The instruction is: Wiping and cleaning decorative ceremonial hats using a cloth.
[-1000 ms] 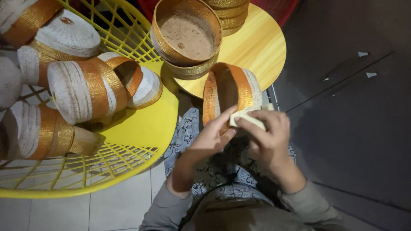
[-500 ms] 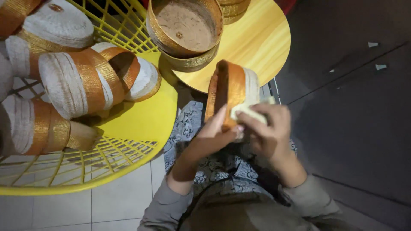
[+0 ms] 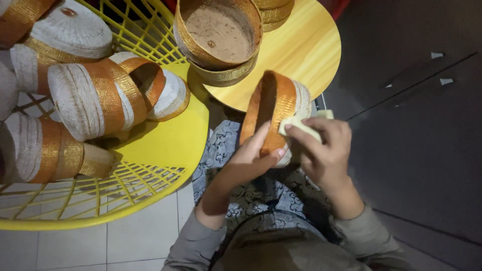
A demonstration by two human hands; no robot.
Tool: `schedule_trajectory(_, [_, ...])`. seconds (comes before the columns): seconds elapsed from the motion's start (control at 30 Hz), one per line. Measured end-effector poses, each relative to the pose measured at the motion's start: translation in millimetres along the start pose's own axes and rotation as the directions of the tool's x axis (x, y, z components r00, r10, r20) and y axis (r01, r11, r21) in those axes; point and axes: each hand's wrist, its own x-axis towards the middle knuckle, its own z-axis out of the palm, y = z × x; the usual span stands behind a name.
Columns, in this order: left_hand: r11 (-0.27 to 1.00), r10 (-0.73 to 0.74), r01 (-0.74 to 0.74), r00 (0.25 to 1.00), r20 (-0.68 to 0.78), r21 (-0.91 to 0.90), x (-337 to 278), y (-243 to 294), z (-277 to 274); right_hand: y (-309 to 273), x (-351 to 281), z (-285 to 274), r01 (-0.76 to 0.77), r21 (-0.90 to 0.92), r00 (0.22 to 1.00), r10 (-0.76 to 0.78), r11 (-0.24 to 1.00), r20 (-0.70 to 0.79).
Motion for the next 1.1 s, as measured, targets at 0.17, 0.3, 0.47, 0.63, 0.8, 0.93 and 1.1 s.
schedule_trajectory(0.17, [0.975, 0.217, -0.214, 0.975, -0.047, 0.066, 17, -40, -12, -10, -2, 10, 0.041, 0.055, 0.999, -0.041, 0.998, -0.004])
schedule_trajectory(0.3, [0.975, 0.142, -0.142, 0.99, 0.011, 0.169, 11, -39, -13, 3, -7, 7, -0.004, -0.016, 1.0, 0.004, 1.0, -0.007])
schedule_trajectory(0.47, [0.998, 0.017, -0.01, 0.995, 0.099, -0.066, 7, -28, -8, 18, -8, 5, -0.09, -0.046, 0.996, 0.089, 0.995, -0.022])
schedule_trajectory(0.63, [0.997, -0.076, 0.077, 0.995, 0.06, -0.013, 18, -34, -12, 11, -19, 18, -0.028, -0.013, 0.999, 0.028, 1.0, -0.022])
schedule_trajectory(0.8, [0.979, 0.056, -0.051, 0.998, -0.022, 0.196, 19, -30, -16, -8, -8, 9, -0.023, 0.08, 0.998, 0.018, 0.997, 0.058])
schedule_trajectory(0.93, [0.943, 0.134, -0.133, 0.991, 0.018, 0.304, 12, -29, -19, 0, -11, 9, -0.027, 0.071, 0.999, 0.024, 0.997, 0.037])
schedule_trajectory(1.1, [0.98, -0.012, 0.007, 1.0, 0.026, 0.198, 6, -15, -16, 7, -7, 7, -0.046, 0.039, 0.999, 0.045, 0.998, 0.017])
